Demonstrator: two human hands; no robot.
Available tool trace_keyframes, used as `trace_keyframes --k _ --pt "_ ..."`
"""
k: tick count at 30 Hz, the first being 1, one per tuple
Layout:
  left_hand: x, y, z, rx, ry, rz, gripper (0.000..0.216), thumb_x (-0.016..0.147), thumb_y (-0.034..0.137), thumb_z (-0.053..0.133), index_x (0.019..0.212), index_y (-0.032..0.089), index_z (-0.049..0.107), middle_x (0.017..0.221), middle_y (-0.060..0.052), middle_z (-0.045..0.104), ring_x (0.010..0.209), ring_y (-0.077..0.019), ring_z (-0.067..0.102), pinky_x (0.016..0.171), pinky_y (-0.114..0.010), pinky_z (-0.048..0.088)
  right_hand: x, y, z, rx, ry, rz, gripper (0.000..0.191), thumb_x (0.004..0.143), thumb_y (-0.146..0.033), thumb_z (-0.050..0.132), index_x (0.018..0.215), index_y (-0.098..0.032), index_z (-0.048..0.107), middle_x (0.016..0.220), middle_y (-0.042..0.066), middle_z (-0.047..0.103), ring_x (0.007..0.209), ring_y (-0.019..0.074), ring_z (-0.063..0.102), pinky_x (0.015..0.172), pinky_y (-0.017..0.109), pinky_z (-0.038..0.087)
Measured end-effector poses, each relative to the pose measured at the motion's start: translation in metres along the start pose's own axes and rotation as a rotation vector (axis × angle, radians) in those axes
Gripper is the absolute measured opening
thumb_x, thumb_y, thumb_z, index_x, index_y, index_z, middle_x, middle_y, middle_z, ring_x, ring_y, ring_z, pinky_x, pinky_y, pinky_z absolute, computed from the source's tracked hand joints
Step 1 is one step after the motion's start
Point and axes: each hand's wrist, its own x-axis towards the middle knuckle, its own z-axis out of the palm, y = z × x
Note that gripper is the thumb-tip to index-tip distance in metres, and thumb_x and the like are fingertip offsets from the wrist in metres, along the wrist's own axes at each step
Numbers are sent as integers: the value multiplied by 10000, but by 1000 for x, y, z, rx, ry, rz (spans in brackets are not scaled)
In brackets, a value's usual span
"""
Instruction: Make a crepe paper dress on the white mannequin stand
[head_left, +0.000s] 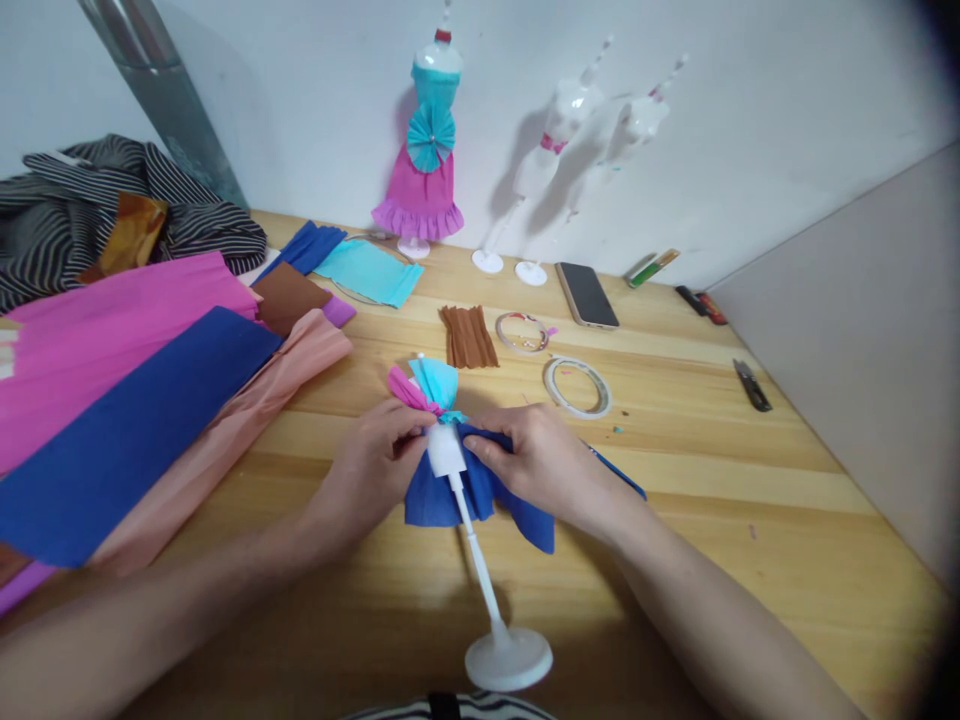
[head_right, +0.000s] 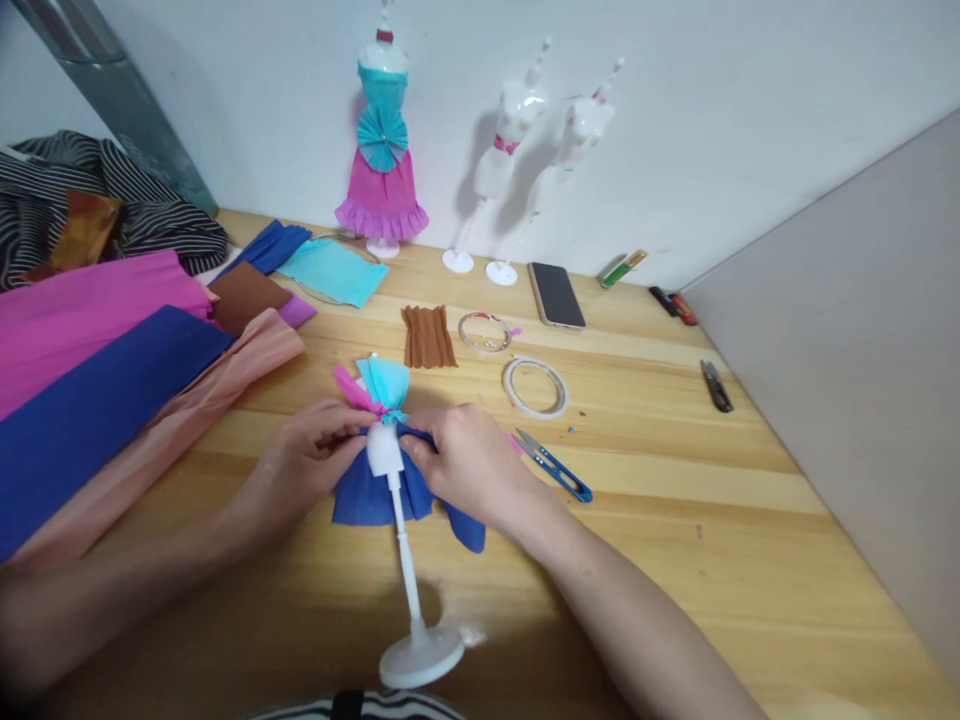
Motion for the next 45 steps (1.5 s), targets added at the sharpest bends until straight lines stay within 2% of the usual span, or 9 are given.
trace_keyframes --k 4,6,13,20,27,31,34,39,45 --pt "2 3 0 -224 46 -241 161 781 171 592 899 139 696 675 5 587 599 -101 521 552 -210 417 -1 -4 -2 -14 -31 14 221 831 -199 488 639 -166 592 546 -9 530 495 101 418 515 227 274" --pt "3 3 0 -281 63 -308 171 771 207 616 905 141 699 665 11 583 585 -94 515 538 -202 405 -2 -6 -2 -10 -51 19 219 833 -189 485 651 -165 603 563 -1 552 511 107 439 526 227 291" --pt "4 10 0 -384 62 -361 158 745 214 632 871 140 693 802 -38 705 722 -138 633 675 -238 487 -2 -9 -3 -20 -84 15 216 842 -183 487 681 -164 629 603 9 592 553 118 486 557 224 327" --pt "-4 18 -6 -409 1 -412 265 728 250 637 946 106 679 871 -85 723 769 -169 653 715 -272 513 -2 -11 -4 -45 -85 42 218 841 -183 499 667 -166 629 587 8 590 529 113 474 546 219 327" --pt "-15 23 -9 -344 -126 -244 278 794 192 570 1056 142 650 949 -66 710 846 -161 652 780 -293 528 -2 -6 -4 -34 -58 -1 220 846 -185 497 689 -169 650 612 15 618 549 120 505 557 221 346" --pt "-15 15 -4 -199 -54 -191 281 762 144 591 1039 154 638 822 -28 660 704 -130 592 639 -253 499 -2 1 -7 -44 -63 14 209 844 -188 503 740 -175 684 625 17 637 552 126 528 555 223 360" --pt "-12 11 -3 -114 -6 -105 266 741 76 571 975 170 655 817 -17 637 673 -110 552 584 -221 451 -5 5 -11 -54 -44 10 217 847 -186 495 828 -185 712 686 33 680 592 142 576 571 231 382" --pt "-12 8 -4 -79 -9 -13 300 763 37 529 1002 167 656 936 -45 636 796 -127 584 655 -235 473 -9 6 -14 -25 12 -17 275 815 -162 520 1014 -229 698 796 21 728 658 160 642 605 235 425" --pt "-12 5 -5 -1 -21 49 344 803 20 471 1044 184 652 963 -54 620 891 -139 601 734 -245 502 -6 7 -12 -67 81 -31 341 769 -85 482 976 -211 721 863 32 749 722 175 675 654 243 452"
